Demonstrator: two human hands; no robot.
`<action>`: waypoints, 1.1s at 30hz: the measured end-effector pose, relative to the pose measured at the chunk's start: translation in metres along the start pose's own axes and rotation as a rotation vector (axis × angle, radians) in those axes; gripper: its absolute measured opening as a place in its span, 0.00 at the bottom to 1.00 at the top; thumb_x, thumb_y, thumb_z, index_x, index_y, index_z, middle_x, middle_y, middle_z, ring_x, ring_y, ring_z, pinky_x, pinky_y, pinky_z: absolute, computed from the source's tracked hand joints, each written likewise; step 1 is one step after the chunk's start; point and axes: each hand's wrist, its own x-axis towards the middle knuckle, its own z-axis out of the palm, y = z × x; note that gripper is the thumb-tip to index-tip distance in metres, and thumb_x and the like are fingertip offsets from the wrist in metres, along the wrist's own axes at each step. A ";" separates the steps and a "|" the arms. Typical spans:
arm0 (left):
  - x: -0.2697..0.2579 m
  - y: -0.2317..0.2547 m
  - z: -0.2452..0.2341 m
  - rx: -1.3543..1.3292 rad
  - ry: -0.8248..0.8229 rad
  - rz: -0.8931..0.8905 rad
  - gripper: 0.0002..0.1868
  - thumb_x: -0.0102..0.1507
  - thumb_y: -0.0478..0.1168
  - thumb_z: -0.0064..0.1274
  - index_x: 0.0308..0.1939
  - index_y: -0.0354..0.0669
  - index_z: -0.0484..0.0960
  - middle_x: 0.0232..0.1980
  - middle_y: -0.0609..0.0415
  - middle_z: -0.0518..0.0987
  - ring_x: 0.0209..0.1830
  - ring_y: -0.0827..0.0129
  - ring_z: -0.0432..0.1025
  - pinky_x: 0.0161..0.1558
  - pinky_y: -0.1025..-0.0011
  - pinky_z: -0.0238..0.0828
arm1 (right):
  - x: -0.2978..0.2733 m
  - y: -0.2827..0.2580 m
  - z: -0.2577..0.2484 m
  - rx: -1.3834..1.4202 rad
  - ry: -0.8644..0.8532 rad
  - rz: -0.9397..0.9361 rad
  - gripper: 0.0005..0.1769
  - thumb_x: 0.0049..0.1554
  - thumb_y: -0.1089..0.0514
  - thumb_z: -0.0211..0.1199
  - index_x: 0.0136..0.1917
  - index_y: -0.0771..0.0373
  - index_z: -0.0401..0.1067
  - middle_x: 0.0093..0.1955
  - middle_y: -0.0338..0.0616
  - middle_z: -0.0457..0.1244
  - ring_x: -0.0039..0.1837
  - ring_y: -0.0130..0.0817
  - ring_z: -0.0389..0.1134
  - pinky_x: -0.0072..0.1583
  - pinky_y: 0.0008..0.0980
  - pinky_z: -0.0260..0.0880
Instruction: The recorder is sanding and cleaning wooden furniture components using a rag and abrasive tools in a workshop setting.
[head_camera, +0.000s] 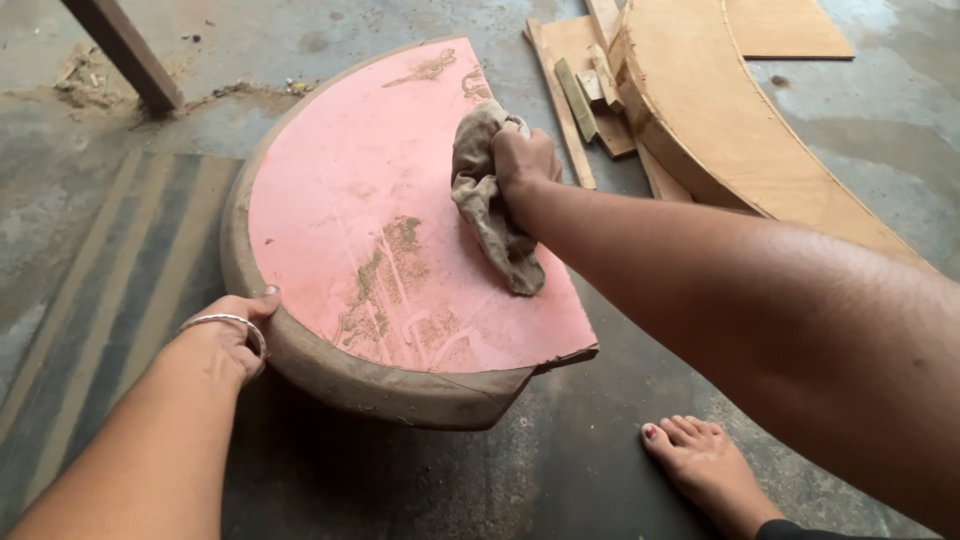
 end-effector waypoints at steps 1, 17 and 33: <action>0.013 0.000 -0.010 -0.005 0.003 -0.001 0.19 0.63 0.37 0.60 0.56 0.34 0.78 0.53 0.50 0.81 0.56 0.66 0.74 0.63 0.72 0.69 | -0.004 0.001 0.004 -0.003 -0.004 -0.002 0.31 0.48 0.49 0.53 0.63 0.62 0.72 0.66 0.57 0.65 0.67 0.54 0.66 0.68 0.45 0.63; -0.005 -0.002 -0.026 0.211 0.251 0.224 0.28 0.57 0.27 0.63 0.60 0.19 0.74 0.56 0.34 0.80 0.53 0.50 0.78 0.54 0.57 0.76 | 0.033 0.049 0.071 -0.123 -0.373 0.127 0.28 0.53 0.48 0.53 0.58 0.72 0.72 0.60 0.63 0.68 0.60 0.58 0.72 0.60 0.54 0.73; -0.011 -0.012 -0.057 0.222 0.204 0.103 0.32 0.59 0.33 0.62 0.63 0.18 0.71 0.66 0.32 0.77 0.64 0.49 0.75 0.65 0.60 0.70 | 0.013 0.078 0.068 -0.050 -0.420 0.217 0.16 0.46 0.55 0.54 0.39 0.71 0.72 0.50 0.64 0.68 0.52 0.59 0.70 0.54 0.58 0.68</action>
